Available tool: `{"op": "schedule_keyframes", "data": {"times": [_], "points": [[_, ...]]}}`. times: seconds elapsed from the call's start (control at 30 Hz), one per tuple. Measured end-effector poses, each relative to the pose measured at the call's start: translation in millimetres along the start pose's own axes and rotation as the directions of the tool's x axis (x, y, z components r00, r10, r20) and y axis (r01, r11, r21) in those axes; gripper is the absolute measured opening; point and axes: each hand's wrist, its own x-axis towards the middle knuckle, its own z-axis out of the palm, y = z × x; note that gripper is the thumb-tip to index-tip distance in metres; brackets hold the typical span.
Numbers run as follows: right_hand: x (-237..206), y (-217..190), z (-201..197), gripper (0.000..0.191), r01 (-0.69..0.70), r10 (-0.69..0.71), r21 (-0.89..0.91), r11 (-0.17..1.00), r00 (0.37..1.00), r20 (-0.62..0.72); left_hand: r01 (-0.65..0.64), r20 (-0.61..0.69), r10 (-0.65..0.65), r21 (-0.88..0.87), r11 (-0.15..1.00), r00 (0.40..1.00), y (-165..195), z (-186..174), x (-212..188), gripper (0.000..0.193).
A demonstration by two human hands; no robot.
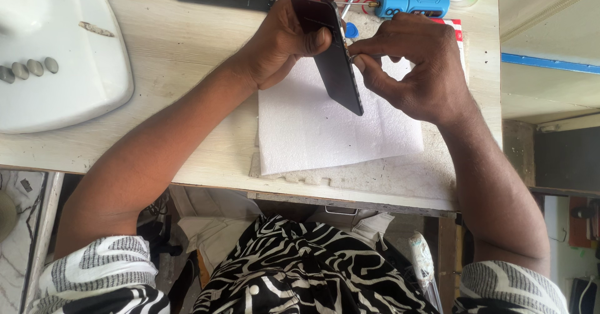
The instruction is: The person works on a disassembled smartphone at a repair bench, prying the old display assembly from the frame with a pry tool, cleaning the frame, connecting the flex cable of a new display, and pressing the new screen into place. They then power the phone on to test it and later reopen the back cover.
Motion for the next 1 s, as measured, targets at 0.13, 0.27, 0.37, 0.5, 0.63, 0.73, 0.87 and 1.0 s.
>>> {"op": "schedule_keyframes", "data": {"times": [0.13, 0.27, 0.37, 0.5, 0.63, 0.73, 0.87, 1.0], "points": [[0, 0, 0, 0.011, -0.007, 0.007, 0.004, 1.000, 1.000, 0.003, 0.007, -0.006, -0.007, -0.021, 1.000, 1.000, -1, 0, 0, 0.033], [0, 0, 1, 0.011, 0.002, -0.002, -0.024, 1.000, 1.000, 0.005, 0.008, -0.008, -0.009, -0.041, 0.999, 1.000, 0, 1, 0, 0.035], [0, -1, 1, 0.011, -0.003, 0.004, -0.025, 1.000, 1.000, 0.004, 0.018, -0.001, -0.018, -0.053, 0.998, 1.000, 1, 1, 0, 0.036], [0, -2, 0, 0.012, 0.003, -0.003, -0.020, 1.000, 1.000, -0.002, 0.014, -0.008, -0.014, -0.032, 0.999, 1.000, 1, 1, -1, 0.036], [-1, -1, 2, 0.014, 0.006, -0.006, -0.040, 0.999, 1.000, -0.006, 0.010, -0.025, -0.011, -0.034, 0.999, 1.000, 1, 2, -1, 0.037], [-2, 3, 3, 0.011, 0.014, -0.014, -0.024, 1.000, 1.000, -0.016, 0.020, -0.030, -0.021, -0.049, 0.999, 0.999, 1, 2, 0, 0.037], [-1, 11, 5, 0.013, -0.030, 0.029, 0.129, 0.991, 1.000, 0.006, 0.038, -0.047, -0.042, -0.081, 0.996, 0.998, 1, 1, -1, 0.035], [-2, 15, 7, 0.015, -0.068, 0.063, 0.289, 0.955, 0.998, 0.026, 0.023, -0.032, -0.025, -0.060, 0.998, 0.999, -1, -1, 0, 0.031]]}}
